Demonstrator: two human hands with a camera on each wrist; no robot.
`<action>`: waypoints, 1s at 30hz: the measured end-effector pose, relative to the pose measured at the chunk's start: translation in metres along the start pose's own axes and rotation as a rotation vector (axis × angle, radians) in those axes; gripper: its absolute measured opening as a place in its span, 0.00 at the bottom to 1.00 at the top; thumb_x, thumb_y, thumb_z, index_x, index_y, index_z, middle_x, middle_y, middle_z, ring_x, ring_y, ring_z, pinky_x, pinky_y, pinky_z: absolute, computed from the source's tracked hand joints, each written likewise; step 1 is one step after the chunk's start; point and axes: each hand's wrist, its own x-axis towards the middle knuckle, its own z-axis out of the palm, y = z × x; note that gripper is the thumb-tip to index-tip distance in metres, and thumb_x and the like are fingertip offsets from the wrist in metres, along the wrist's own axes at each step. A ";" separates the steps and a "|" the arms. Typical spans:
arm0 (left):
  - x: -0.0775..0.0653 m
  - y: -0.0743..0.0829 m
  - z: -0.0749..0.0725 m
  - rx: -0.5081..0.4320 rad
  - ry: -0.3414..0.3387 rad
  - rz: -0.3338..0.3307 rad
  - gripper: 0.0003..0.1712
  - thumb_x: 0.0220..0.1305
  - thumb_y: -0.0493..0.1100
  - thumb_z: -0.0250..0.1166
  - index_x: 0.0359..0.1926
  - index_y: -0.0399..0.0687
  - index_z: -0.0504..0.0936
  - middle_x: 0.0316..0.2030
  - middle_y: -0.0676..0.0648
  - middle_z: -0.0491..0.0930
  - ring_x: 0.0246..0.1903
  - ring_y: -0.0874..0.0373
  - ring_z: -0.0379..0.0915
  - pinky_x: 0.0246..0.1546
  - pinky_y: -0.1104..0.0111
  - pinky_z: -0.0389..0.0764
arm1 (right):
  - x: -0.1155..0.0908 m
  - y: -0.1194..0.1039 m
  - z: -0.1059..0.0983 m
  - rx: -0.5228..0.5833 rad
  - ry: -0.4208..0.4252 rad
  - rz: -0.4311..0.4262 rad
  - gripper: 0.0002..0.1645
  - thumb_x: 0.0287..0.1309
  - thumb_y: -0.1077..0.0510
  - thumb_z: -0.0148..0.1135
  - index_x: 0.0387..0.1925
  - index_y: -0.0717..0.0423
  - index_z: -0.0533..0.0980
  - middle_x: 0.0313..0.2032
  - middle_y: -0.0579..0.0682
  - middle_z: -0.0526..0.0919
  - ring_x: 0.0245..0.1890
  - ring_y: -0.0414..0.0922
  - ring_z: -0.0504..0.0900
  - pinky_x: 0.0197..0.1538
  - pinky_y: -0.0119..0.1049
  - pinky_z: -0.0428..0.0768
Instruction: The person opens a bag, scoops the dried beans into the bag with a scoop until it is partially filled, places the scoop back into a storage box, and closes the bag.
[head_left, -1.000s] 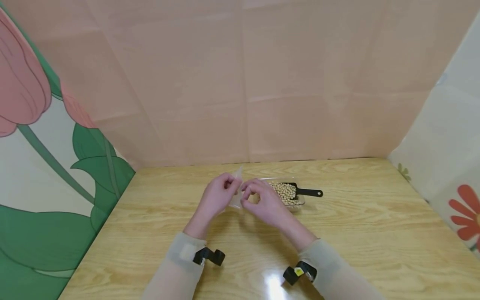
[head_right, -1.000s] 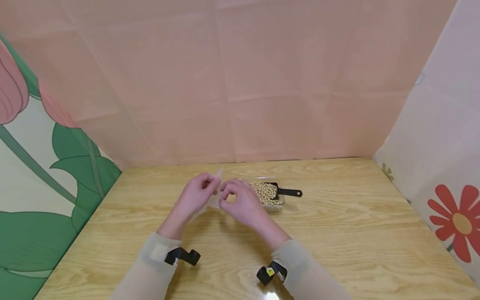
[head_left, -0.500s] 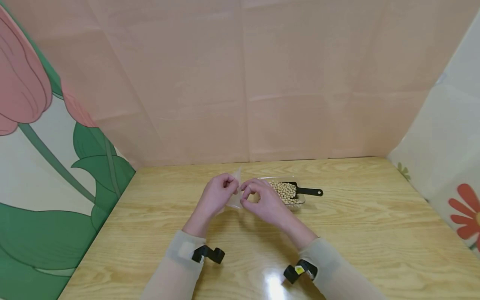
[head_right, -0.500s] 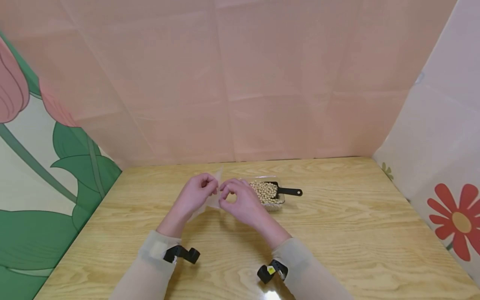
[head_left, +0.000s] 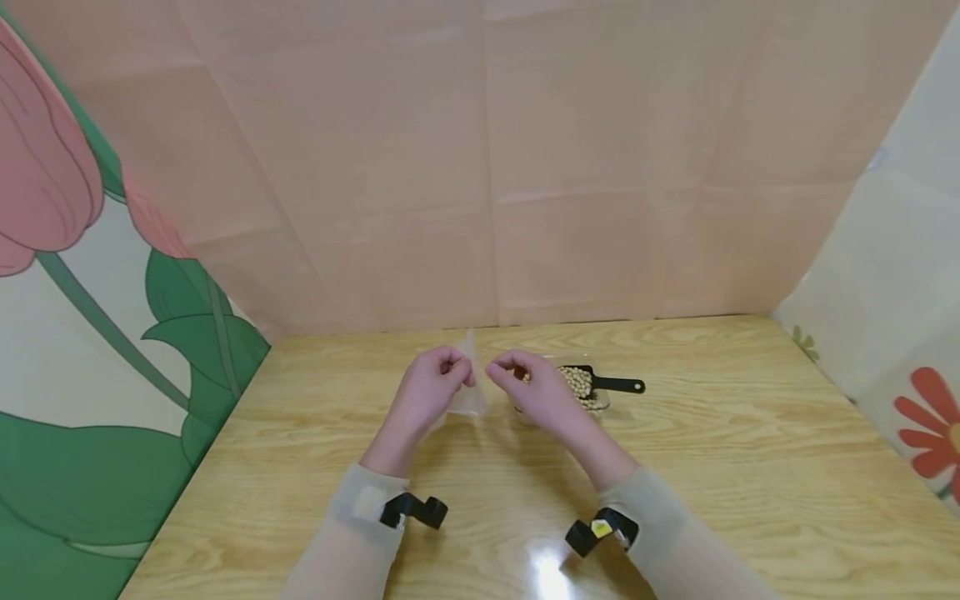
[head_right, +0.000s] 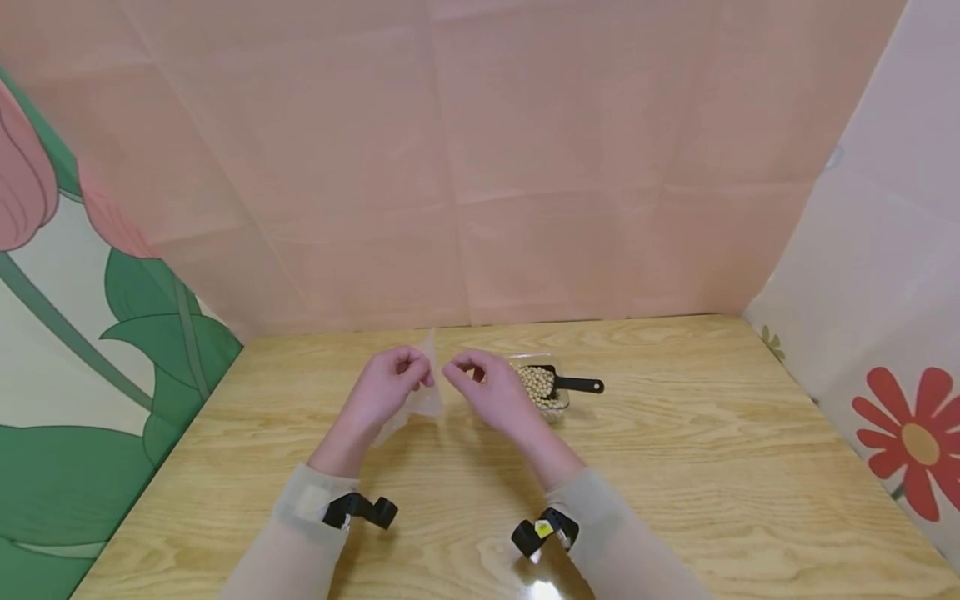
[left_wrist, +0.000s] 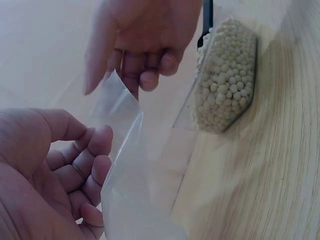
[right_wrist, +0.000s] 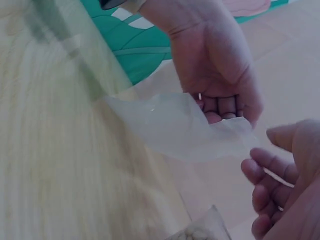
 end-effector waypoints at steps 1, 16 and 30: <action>0.000 0.000 0.000 0.002 -0.001 -0.002 0.13 0.80 0.44 0.61 0.35 0.50 0.86 0.31 0.49 0.84 0.23 0.57 0.62 0.28 0.64 0.67 | 0.001 -0.001 0.000 0.002 0.001 0.013 0.19 0.81 0.41 0.63 0.57 0.48 0.87 0.43 0.49 0.85 0.33 0.48 0.78 0.37 0.45 0.77; 0.000 0.003 0.000 -0.012 -0.038 0.035 0.12 0.80 0.42 0.59 0.36 0.48 0.85 0.34 0.50 0.87 0.33 0.55 0.72 0.40 0.61 0.75 | 0.014 -0.004 0.005 0.049 -0.015 0.035 0.14 0.81 0.45 0.65 0.48 0.48 0.90 0.43 0.46 0.90 0.40 0.46 0.81 0.45 0.45 0.79; -0.002 0.003 0.000 -0.008 -0.059 0.063 0.10 0.84 0.46 0.60 0.43 0.48 0.83 0.34 0.51 0.87 0.40 0.54 0.80 0.47 0.57 0.80 | 0.013 -0.005 0.006 0.136 -0.011 0.036 0.12 0.78 0.49 0.69 0.42 0.50 0.91 0.39 0.46 0.90 0.28 0.44 0.73 0.35 0.39 0.72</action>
